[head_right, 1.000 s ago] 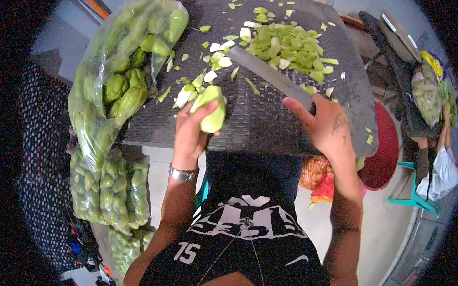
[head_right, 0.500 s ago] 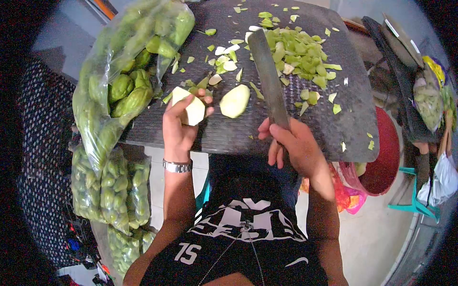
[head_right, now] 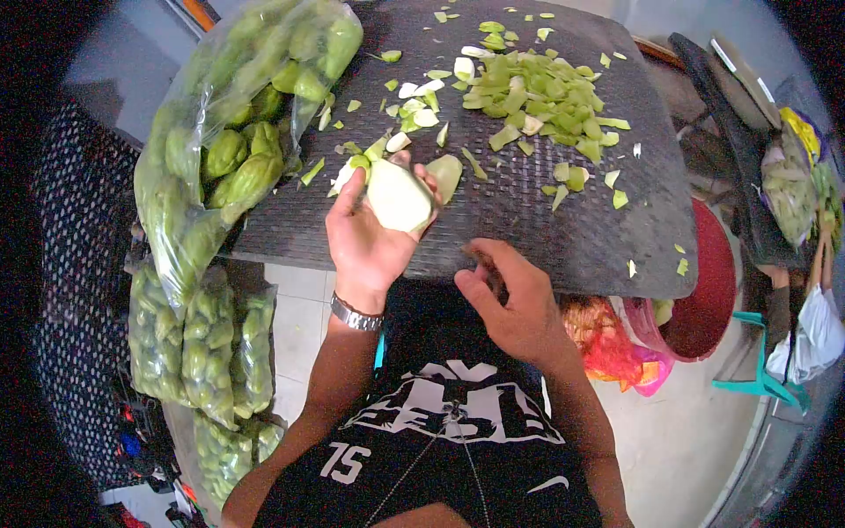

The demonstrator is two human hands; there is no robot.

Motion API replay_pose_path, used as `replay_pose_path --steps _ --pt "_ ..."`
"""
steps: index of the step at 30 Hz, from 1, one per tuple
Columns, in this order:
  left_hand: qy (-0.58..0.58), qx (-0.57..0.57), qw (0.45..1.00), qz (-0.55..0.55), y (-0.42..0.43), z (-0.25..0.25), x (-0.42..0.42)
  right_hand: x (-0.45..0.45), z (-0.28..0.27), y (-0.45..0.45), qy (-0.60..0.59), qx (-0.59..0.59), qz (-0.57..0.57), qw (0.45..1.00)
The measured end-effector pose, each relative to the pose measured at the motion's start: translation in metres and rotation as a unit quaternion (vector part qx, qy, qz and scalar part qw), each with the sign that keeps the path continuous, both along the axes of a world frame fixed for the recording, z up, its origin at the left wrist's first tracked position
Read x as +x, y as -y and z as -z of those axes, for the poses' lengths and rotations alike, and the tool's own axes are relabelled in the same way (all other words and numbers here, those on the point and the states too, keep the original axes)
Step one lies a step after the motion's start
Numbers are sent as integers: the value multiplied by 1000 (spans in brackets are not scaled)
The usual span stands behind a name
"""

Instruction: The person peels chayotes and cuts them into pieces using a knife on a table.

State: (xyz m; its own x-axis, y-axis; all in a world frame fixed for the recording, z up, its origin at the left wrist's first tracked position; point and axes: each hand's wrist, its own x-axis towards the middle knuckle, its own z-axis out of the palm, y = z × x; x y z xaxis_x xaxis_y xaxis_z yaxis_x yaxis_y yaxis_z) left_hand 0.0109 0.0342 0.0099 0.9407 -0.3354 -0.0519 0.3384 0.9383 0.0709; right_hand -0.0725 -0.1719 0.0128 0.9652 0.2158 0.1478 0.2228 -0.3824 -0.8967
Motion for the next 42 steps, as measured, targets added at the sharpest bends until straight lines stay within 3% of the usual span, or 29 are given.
replay_pose_path --steps 4,6,8,11,23,35,42 --pt "30 163 986 33 14 -8 -4 -9 -20 -5 -123 63 6 990" --pt "72 132 986 67 1 10 1 -11 -26 -1 -201 105 2 974" --pt "80 100 990 62 -2 22 0 -12 -21 3 -196 115 -6 974" --pt "-99 162 978 -81 14 0 -3 -17 -20 7 -193 89 -11 977" --pt "-16 317 938 -143 20 -8 2 -33 -33 4 -173 -23 17 985" --pt "-58 329 930 -154 29 -6 5 -32 -10 4 -112 -19 17 993" --pt "-26 282 956 -80 35 -6 1 -34 -12 0 -137 7 22 990"
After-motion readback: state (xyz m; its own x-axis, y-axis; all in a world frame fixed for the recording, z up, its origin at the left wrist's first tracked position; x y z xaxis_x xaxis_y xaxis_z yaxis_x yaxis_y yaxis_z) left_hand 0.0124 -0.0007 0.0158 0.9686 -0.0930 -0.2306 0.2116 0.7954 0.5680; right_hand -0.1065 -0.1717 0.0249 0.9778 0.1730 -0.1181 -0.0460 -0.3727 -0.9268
